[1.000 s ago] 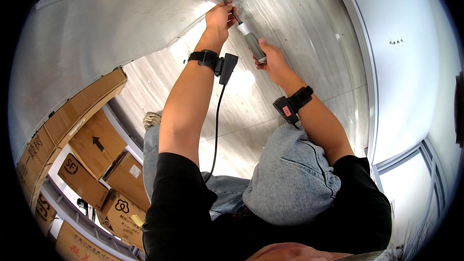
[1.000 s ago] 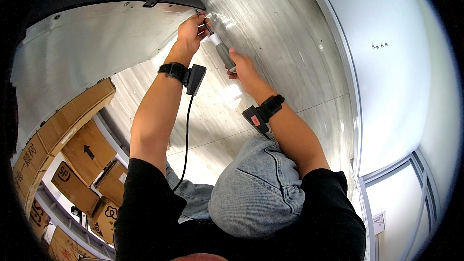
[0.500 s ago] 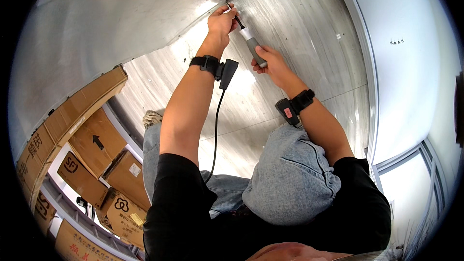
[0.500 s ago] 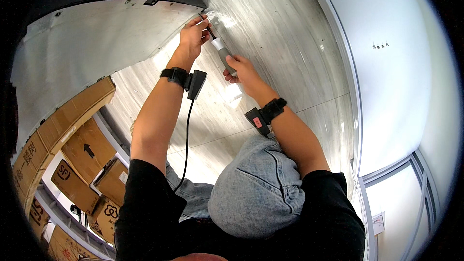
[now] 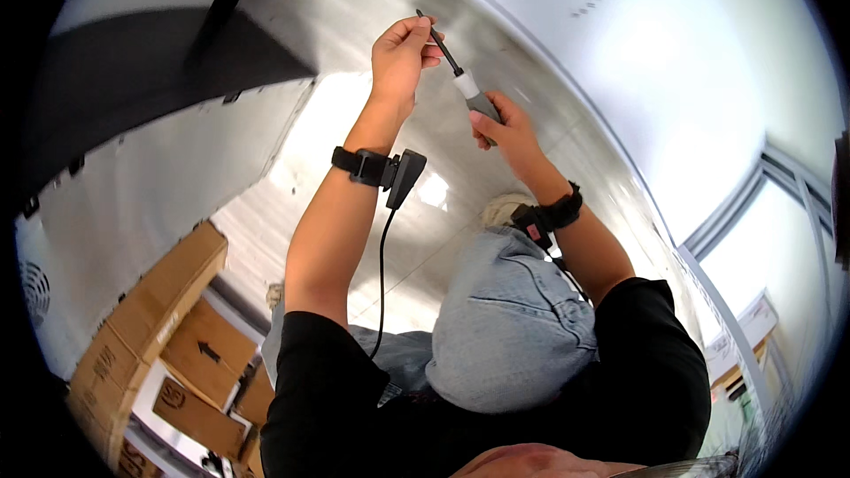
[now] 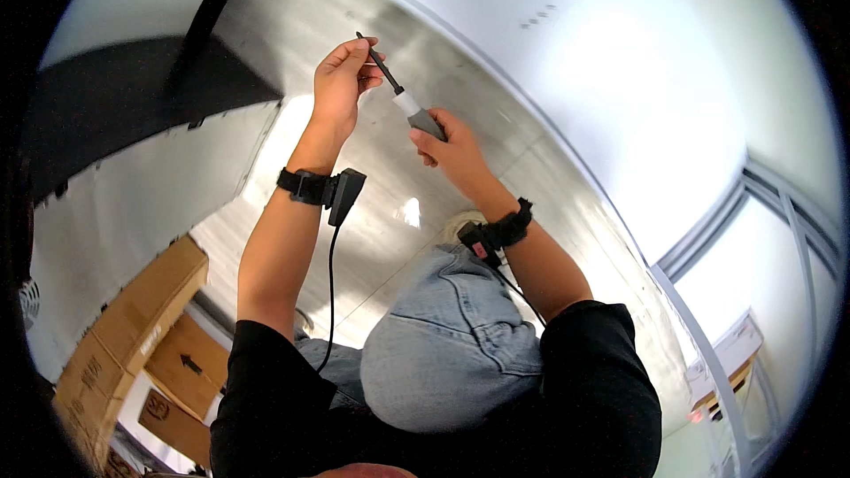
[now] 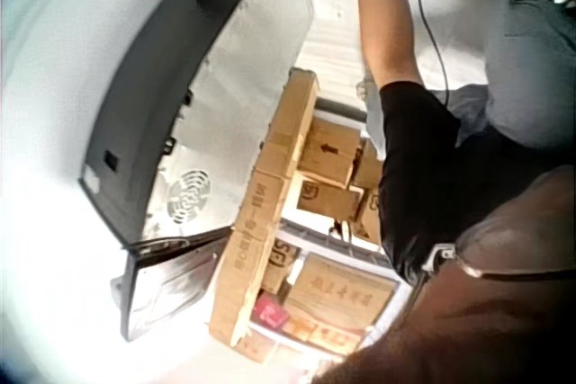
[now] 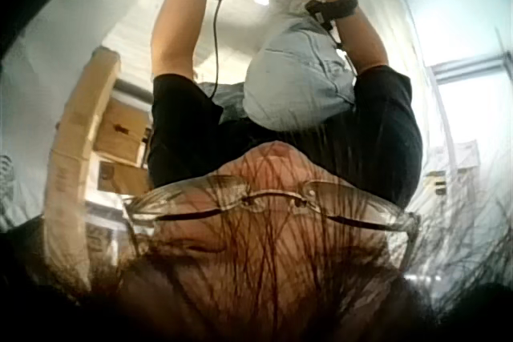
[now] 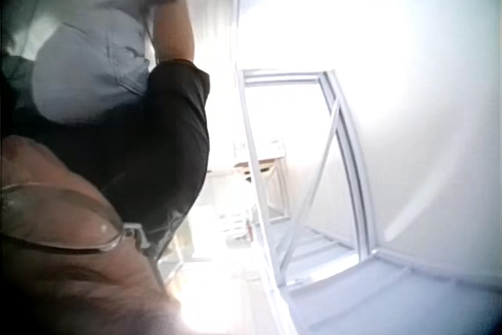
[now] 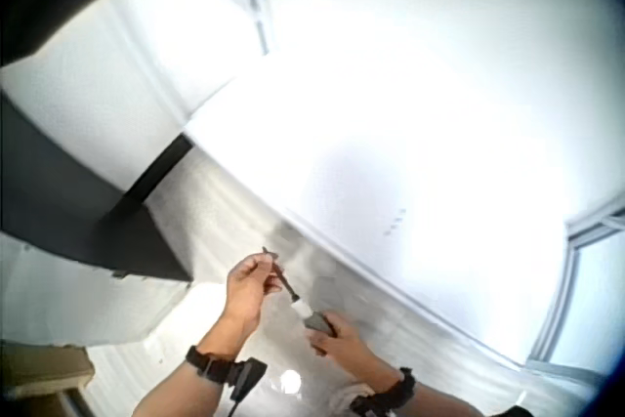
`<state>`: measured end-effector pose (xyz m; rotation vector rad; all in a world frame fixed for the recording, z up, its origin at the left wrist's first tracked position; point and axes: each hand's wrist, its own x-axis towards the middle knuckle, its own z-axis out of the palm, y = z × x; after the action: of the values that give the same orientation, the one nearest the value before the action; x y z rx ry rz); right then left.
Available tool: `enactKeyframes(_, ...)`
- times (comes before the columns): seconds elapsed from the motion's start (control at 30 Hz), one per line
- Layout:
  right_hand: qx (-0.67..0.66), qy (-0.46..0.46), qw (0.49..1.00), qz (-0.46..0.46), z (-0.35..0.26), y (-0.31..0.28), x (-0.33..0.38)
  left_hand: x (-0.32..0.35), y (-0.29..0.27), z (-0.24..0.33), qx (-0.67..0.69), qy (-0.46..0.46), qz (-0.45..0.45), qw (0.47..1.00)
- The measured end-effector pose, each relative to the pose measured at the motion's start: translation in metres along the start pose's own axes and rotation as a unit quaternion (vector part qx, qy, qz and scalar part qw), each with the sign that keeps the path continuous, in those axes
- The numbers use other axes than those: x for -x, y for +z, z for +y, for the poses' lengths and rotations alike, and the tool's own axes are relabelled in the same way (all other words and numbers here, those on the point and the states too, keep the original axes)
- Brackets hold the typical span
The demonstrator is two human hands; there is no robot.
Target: The person uses a manual screwdriver to fasten screws into a white metal cabinet or shelf unit. They repeatedly position the screwdriver, turn it to drive screws, and move to adjacent screw holes along the top edge of the unit.
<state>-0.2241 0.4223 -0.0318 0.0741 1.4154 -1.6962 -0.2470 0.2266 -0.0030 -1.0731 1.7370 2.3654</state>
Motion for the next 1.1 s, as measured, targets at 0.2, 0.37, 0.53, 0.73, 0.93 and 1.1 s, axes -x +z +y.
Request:
enactKeyframes(0.2,-0.026,-0.096,0.982,0.159,-0.016,-0.067,0.073,-0.018,0.101,-0.008,-0.234,0.192,-0.075,0.950)
enactKeyframes(0.37,-0.077,-0.108,0.969,0.207,-0.009,-0.105,0.098,-0.037,0.141,-0.028,-0.389,0.262,-0.068,0.880)
enactKeyframes(0.53,-0.058,-0.104,0.969,0.217,-0.015,-0.110,0.097,-0.043,0.148,-0.038,-0.449,0.340,-0.021,0.826)
enactKeyframes(0.73,-0.025,-0.092,0.977,0.191,-0.017,-0.100,0.083,-0.039,0.143,-0.035,-0.282,0.218,-0.017,0.934)
enactKeyframes(0.93,0.076,-0.050,0.986,0.137,-0.012,-0.073,0.059,-0.013,0.071,-0.012,0.240,-0.089,-0.143,0.956)
enactKeyframes(1.1,0.127,-0.036,0.990,0.055,-0.010,-0.034,0.036,0.011,-0.002,-0.019,0.346,-0.056,-0.088,0.933)
